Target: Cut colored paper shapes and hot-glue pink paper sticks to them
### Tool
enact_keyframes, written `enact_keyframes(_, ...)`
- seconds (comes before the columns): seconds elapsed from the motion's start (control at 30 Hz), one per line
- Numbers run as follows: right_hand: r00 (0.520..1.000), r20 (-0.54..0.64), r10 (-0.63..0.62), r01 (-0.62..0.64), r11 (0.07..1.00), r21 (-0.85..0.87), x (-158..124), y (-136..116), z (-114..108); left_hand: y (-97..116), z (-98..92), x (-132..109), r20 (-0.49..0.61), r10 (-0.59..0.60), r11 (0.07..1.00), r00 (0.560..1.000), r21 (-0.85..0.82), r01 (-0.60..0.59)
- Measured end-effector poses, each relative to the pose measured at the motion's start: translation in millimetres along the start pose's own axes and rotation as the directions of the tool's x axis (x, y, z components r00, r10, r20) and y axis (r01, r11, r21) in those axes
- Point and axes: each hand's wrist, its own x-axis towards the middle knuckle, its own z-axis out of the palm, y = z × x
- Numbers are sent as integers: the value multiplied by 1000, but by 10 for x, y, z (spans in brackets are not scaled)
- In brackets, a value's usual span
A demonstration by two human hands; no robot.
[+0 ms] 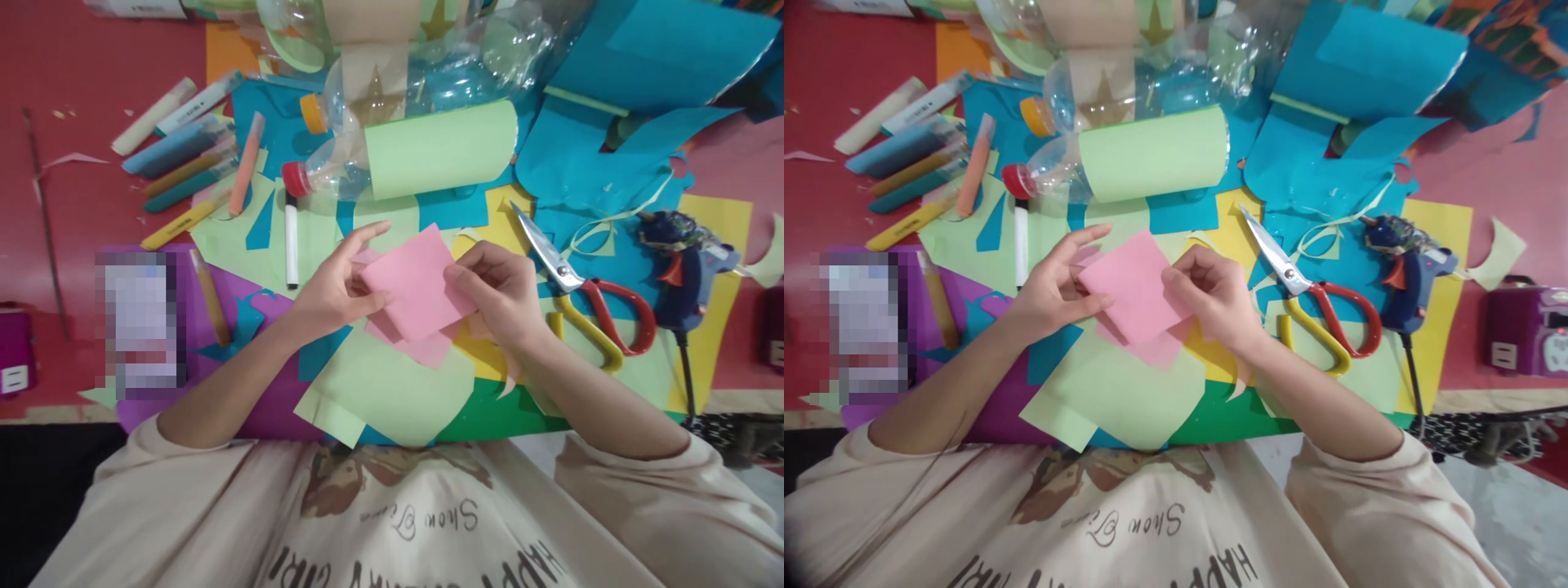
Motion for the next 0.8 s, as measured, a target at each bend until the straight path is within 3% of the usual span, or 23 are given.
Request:
enact_keyframes(0.13, 1000, -7, 16, -15, 997, 77, 2, 48, 15, -34, -31, 18, -191, 39, 999, 981, -8, -41)
enact_keyframes(0.3, 996, 79, 37, -47, 989, 137, 2, 76, 33, -49, -31, 20, -375, 181, 982, 909, 120, -146)
enact_keyframes(0.57, 1000, -17, -21, 22, 995, 96, 10, 73, 22, -140, 11, 8, -360, 316, 939, 878, 254, -234)
enact_keyframes(0.73, 997, -62, -51, 54, 997, 48, 21, 69, 3, -162, 23, -3, -321, 483, 860, 815, 348, -372)
enact_keyframes(0.8, 996, -68, -54, 57, 998, 41, 21, 75, 7, -142, 31, -10, -280, 493, 845, 824, 379, -377)
